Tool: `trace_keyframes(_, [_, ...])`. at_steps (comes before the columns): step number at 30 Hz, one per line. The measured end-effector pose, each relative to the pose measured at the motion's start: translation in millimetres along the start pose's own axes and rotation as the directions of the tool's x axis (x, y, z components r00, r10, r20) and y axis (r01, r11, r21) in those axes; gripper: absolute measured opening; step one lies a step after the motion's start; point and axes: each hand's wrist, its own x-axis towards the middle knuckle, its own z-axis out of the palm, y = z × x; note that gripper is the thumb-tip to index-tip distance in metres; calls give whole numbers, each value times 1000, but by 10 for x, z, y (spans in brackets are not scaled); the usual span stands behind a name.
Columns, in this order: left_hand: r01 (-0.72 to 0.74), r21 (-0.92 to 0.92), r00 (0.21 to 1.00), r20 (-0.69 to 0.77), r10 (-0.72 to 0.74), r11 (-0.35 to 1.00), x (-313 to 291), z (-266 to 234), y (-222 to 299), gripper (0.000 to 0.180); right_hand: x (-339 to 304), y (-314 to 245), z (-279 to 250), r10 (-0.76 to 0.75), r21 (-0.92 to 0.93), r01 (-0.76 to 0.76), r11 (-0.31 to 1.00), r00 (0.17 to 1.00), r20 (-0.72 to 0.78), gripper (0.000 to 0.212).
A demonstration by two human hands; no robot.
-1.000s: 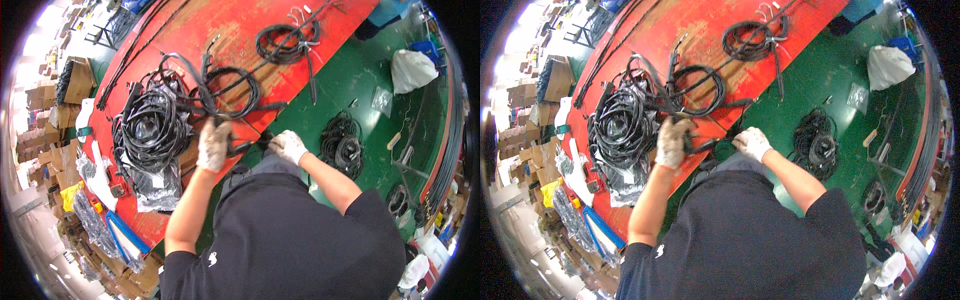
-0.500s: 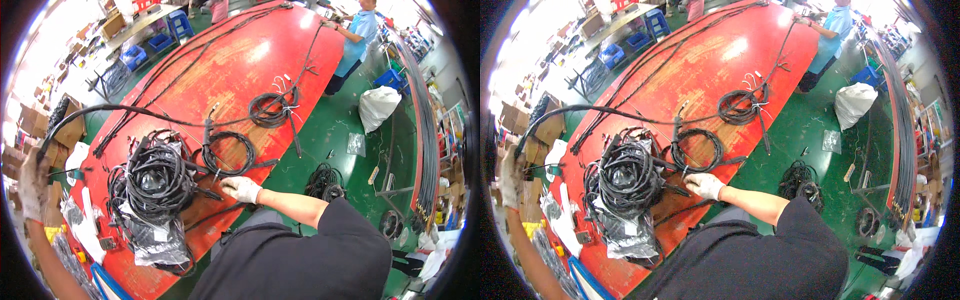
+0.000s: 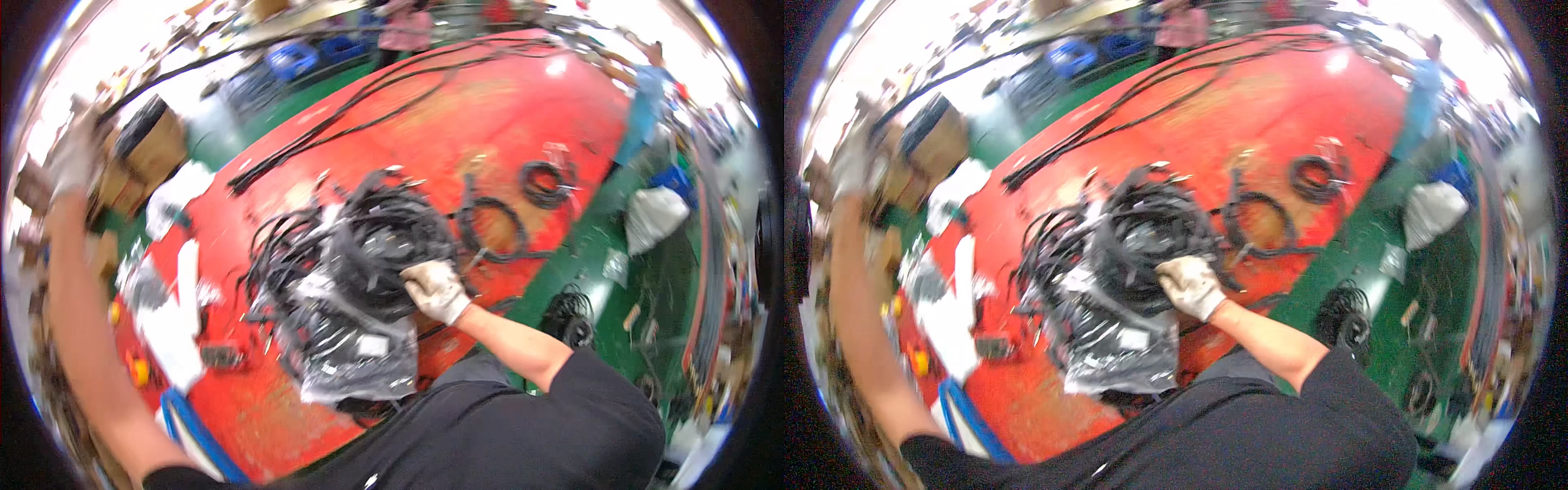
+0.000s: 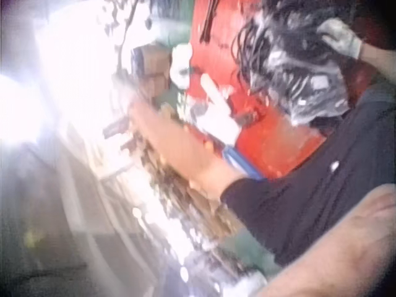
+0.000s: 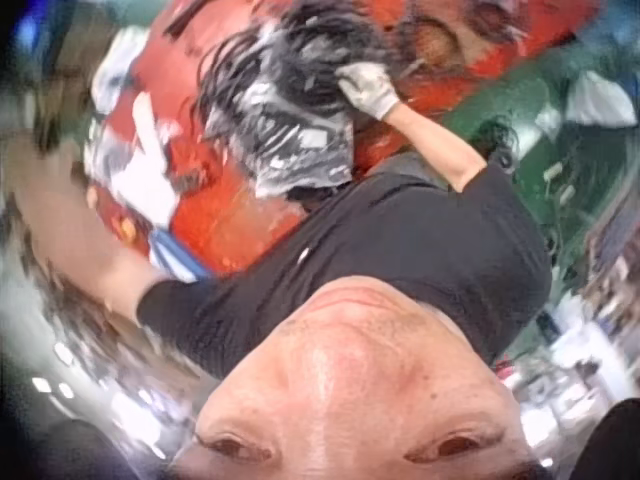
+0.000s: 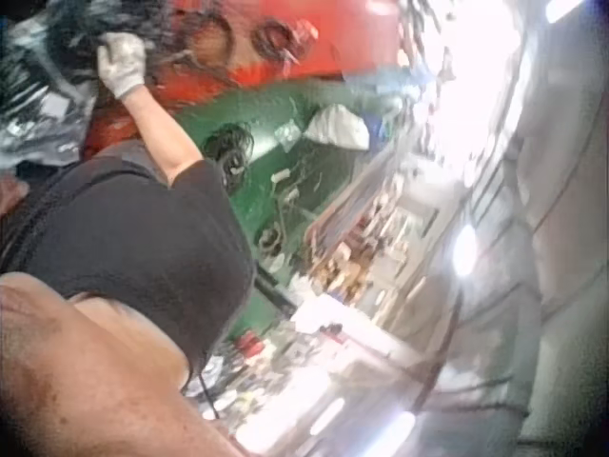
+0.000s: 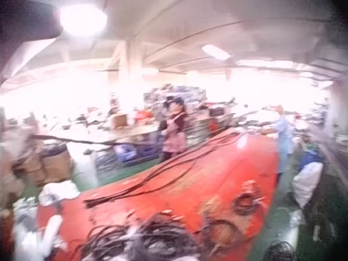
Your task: The person sorts, bundles, and organizes black electrical or data cables on a large work table by hand.
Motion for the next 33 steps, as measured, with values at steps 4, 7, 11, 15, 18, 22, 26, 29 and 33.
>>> trace_keyframes(4, [-111,891,991,64,121,440,64,817,293,39,187,-229,293,-54,-206,82,975,989,137,34])
trace_keyframes(7, [-98,891,993,115,-12,443,201,1168,37,35,168,-424,532,32,-333,4,943,994,103,48])
trace_keyframes(11, [-213,865,977,186,104,454,465,1739,-702,34,167,-323,630,48,-407,-54,912,999,-24,73])
trace_keyframes(15, [-163,781,986,155,65,603,519,2367,-1559,37,767,-336,643,245,-544,-122,830,956,159,84])
trace_keyframes(18, [-72,766,978,179,-104,639,472,2789,-2153,33,860,-227,823,370,-499,-210,841,896,246,89])
trace_keyframes(22, [-7,749,947,217,-235,663,531,3338,-2622,34,863,-177,815,399,-525,-226,820,884,243,91])
trace_keyframes(26, [-72,668,993,118,-9,741,503,3735,-3242,42,865,-161,897,434,-583,-230,780,869,238,95])
trace_keyframes(29, [-6,668,973,177,-151,744,350,4017,-3230,43,796,-135,924,421,-596,-221,772,881,218,97])
trace_keyframes(33, [13,735,959,184,-217,678,91,4151,-3760,38,750,-101,1024,372,-588,-184,787,903,215,98])
